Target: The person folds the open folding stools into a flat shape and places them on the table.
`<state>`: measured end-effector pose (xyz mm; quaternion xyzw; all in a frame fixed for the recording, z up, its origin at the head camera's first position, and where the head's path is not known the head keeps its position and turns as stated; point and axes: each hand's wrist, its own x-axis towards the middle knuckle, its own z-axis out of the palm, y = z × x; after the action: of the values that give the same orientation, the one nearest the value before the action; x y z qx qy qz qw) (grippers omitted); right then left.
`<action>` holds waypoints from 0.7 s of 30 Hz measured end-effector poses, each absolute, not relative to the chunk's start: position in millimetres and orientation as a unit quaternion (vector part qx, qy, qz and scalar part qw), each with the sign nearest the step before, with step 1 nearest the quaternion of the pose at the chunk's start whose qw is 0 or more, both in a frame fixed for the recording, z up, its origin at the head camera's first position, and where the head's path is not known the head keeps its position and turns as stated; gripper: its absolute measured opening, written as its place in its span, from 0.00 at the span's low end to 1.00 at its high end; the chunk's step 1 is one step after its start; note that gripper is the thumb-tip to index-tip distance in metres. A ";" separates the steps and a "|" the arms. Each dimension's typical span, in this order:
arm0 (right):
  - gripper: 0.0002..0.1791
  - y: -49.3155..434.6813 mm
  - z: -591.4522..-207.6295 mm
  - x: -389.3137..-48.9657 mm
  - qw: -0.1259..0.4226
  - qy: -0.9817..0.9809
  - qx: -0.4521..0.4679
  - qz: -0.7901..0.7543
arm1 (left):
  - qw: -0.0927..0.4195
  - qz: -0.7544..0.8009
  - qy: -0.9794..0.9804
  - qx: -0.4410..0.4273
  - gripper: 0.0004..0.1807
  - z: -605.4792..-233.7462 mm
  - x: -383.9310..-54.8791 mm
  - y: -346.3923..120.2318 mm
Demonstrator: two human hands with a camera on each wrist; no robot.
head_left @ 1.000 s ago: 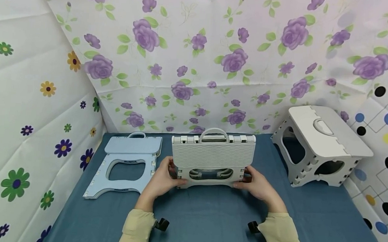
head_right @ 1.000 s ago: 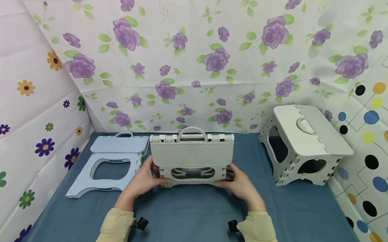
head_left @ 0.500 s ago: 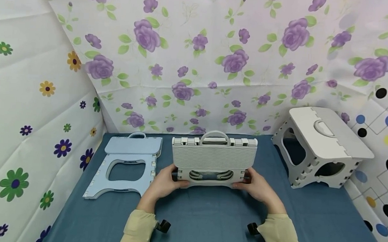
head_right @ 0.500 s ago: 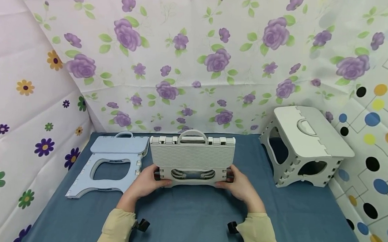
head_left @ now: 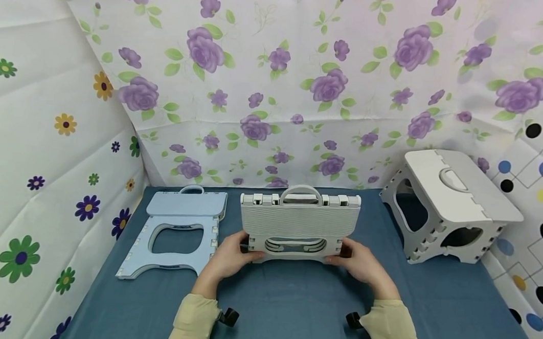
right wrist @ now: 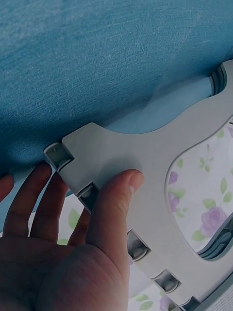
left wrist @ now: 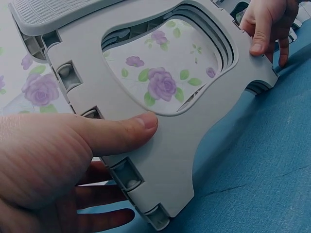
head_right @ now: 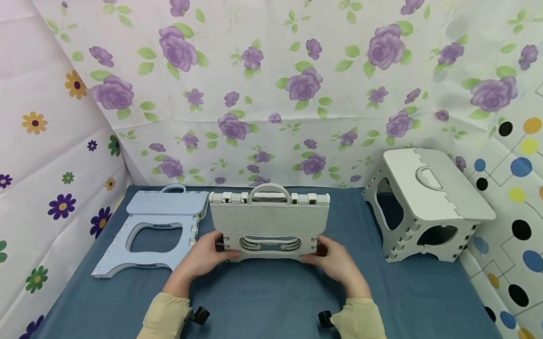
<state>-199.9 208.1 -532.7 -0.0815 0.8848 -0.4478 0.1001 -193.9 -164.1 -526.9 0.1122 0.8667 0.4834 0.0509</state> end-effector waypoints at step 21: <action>0.27 205.1 -535.0 -199.1 0.105 0.889 -0.077 -0.440 | 0.062 0.495 0.853 0.151 0.27 -525.7 -192.7 -164.8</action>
<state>-199.1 205.1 -535.0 -0.0767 0.8887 -0.4396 0.1048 -192.7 -164.8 -525.7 0.1509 0.8534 0.4951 0.0622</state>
